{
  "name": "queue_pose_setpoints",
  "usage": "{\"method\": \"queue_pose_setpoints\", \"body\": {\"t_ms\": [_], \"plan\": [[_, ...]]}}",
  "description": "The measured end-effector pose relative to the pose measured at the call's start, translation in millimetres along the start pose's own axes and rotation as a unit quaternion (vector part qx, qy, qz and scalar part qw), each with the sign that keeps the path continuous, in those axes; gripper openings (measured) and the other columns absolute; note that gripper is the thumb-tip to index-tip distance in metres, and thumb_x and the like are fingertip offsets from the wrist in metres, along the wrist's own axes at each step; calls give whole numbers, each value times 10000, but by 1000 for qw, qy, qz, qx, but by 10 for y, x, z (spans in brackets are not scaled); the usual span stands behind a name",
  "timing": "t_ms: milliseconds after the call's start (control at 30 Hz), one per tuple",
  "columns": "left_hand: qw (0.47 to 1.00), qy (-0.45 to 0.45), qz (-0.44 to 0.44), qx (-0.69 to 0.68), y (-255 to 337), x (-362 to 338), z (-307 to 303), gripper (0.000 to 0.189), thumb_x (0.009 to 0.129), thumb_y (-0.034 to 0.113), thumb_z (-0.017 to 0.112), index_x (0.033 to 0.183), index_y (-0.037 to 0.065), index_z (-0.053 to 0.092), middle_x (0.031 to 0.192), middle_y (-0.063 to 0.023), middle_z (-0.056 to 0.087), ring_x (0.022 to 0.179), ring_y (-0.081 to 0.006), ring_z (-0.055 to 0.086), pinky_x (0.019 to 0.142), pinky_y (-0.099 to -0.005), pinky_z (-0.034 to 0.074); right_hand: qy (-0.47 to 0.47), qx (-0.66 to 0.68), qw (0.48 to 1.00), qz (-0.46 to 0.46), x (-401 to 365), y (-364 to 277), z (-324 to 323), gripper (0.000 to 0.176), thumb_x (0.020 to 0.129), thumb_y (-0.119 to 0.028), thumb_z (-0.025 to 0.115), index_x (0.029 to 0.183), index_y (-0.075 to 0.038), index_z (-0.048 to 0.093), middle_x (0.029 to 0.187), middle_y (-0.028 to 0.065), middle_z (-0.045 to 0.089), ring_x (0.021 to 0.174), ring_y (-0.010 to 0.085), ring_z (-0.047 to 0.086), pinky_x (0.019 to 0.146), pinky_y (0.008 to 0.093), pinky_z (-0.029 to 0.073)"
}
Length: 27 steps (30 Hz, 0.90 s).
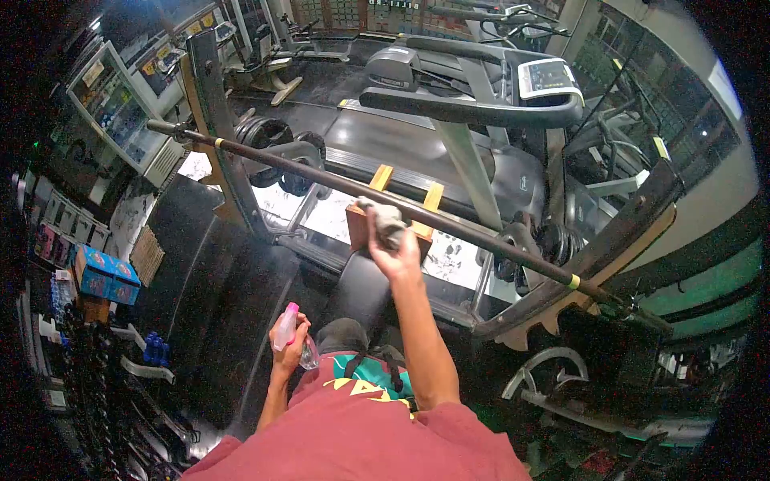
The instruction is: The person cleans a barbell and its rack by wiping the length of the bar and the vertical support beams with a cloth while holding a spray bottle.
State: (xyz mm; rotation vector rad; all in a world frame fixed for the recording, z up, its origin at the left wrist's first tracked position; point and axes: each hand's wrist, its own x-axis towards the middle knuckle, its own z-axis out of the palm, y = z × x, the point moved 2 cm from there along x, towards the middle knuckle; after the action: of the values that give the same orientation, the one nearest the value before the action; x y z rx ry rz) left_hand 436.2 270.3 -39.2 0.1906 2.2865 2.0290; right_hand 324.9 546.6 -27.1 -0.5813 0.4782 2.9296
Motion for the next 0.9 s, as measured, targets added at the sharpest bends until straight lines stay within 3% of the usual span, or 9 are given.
{"method": "queue_pose_setpoints", "body": {"t_ms": [200, 367, 433, 467, 533, 600, 667, 700, 900], "plan": [[999, -34, 10, -1, -51, 127, 187, 123, 869, 11, 634, 987, 22, 605, 730, -20, 613, 545, -66, 556, 496, -231, 461, -103, 83, 991, 15, -910, -320, 46, 421, 965, -149, 444, 1331, 58, 451, 1319, 267, 507, 1214, 417, 514, 1020, 455, 493], [997, -66, 28, 8, -27, 331, 280, 124, 869, 15, 632, 990, 17, 609, 733, -29, 625, 550, -70, 565, 505, -233, 463, -53, -310, 936, -157, -1223, -259, 13, 365, 996, -210, 435, 1311, -32, 485, 1281, 145, 577, 1141, 260, 590, 960, 403, 496], [996, -77, 37, 9, -28, 389, 293, 126, 869, 15, 632, 992, 15, 609, 736, -31, 629, 550, -72, 568, 508, -233, 464, 8, -430, 842, -326, -1351, -187, 228, 337, 1000, -220, 473, 1301, -73, 502, 1226, 103, 604, 1090, 226, 607, 903, 361, 499], [995, -93, 26, 7, -45, 432, 313, 136, 876, 17, 625, 1009, 9, 599, 790, -41, 631, 609, -80, 579, 534, -232, 478, 193, -442, 783, -393, -1401, -121, 442, 351, 974, -196, 542, 1294, -56, 505, 1149, 89, 629, 988, 192, 627, 849, 341, 507], [994, -112, 18, 3, -38, 533, 368, 148, 883, 18, 618, 1027, 4, 588, 844, -50, 634, 668, -87, 589, 560, -230, 491, -59, -544, 610, -574, -1241, -206, 492, 332, 964, -180, 570, 1255, -24, 535, 1075, 71, 647, 893, 146, 628, 781, 296, 509], [989, -138, 49, 27, 14, 580, 427, 143, 879, 16, 618, 1018, 0, 588, 844, -46, 635, 670, -83, 588, 561, -230, 487, -84, -649, 480, -584, -999, -262, 620, 262, 934, -94, 545, 1171, 8, 594, 1102, 108, 643, 930, 187, 632, 780, 329, 517], [988, -147, 38, 25, 15, 604, 482, 134, 879, 19, 623, 1007, -2, 588, 843, -46, 635, 667, -85, 589, 561, -231, 483, -111, -780, 112, -606, -800, -136, 835, 444, 736, 16, 579, 1167, -78, 626, 1112, 176, 626, 942, 315, 637, 822, 432, 511], [988, -142, 51, 16, 21, 607, 513, 133, 875, 23, 631, 1001, 5, 597, 788, -43, 629, 608, -81, 582, 531, -235, 475, -86, -832, 40, -547, -626, -41, 809, 489, 677, 23, 593, 1143, -117, 636, 1153, 164, 603, 1013, 339, 598, 898, 453, 467], [985, -143, 84, 40, -31, 589, 565, 143, 876, 20, 627, 1014, -1, 596, 840, -51, 636, 732, -117, 616, 636, -249, 503, -114, -864, -3, -490, -440, 37, 721, 386, 714, -9, 604, 1074, -136, 659, 1097, 101, 600, 1030, 296, 577, 907, 424, 441]]}}
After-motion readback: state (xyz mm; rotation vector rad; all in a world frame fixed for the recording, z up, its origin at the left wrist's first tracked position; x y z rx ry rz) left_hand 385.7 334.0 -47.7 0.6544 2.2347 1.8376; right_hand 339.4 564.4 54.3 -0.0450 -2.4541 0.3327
